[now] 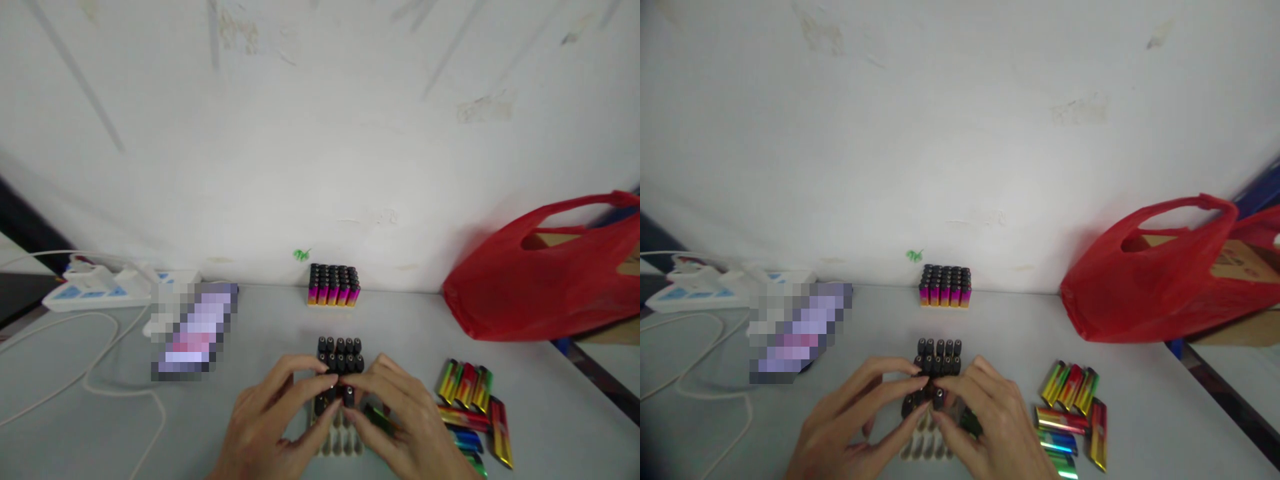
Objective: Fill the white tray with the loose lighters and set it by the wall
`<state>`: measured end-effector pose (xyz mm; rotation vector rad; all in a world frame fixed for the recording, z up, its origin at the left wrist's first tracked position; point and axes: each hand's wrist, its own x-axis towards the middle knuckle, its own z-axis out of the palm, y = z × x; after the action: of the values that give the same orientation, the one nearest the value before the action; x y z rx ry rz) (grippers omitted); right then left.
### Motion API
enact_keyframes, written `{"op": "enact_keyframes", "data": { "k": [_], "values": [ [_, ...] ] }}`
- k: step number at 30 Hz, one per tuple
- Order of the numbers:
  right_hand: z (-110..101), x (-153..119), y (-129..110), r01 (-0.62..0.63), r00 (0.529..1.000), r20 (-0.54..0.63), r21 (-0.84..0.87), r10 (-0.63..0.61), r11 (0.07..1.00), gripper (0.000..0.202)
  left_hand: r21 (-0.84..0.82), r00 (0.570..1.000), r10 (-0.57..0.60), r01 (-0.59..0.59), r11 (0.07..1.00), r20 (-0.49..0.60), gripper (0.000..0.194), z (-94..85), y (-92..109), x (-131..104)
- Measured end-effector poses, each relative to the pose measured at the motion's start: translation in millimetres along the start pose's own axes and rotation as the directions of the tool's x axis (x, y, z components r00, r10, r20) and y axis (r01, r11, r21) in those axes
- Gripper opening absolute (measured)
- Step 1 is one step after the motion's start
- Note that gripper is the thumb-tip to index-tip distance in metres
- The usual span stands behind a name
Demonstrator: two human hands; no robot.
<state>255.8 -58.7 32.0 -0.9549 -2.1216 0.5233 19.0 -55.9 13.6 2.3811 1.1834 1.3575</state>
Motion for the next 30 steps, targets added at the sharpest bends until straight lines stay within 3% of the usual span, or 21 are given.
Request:
{"op": "enact_keyframes", "data": {
  "k": [11,17,24,27,30],
  "values": [
    [9,-5,4,0.01,0.997,-0.07,-0.074,-0.015,0.997,0.035,0.012,0.994,-0.009,0.01,1.0,-0.105,0.024,8.7,4,-2],
    [6,-1,-1,0.02,0.994,-0.104,-0.044,-0.025,0.999,0.035,0.04,0.998,0.019,-0.016,0.999,-0.061,0.023,7.3,4,0],
    [5,0,-2,0.023,0.994,-0.104,-0.037,-0.026,0.999,0.03,-0.004,0.995,-0.096,0.096,0.995,-0.028,0.035,1.8,11,0],
    [4,1,-4,0.039,0.992,-0.122,-0.041,-0.044,0.998,0.026,-0.01,0.989,-0.146,0.146,0.989,-0.035,0.051,0.9,10,2],
    [1,0,-4,0.028,0.983,-0.179,-0.08,-0.042,0.996,0.023,-0.048,0.984,-0.177,0.177,0.983,0.019,0.085,1.6,4,4]
  ]
}}
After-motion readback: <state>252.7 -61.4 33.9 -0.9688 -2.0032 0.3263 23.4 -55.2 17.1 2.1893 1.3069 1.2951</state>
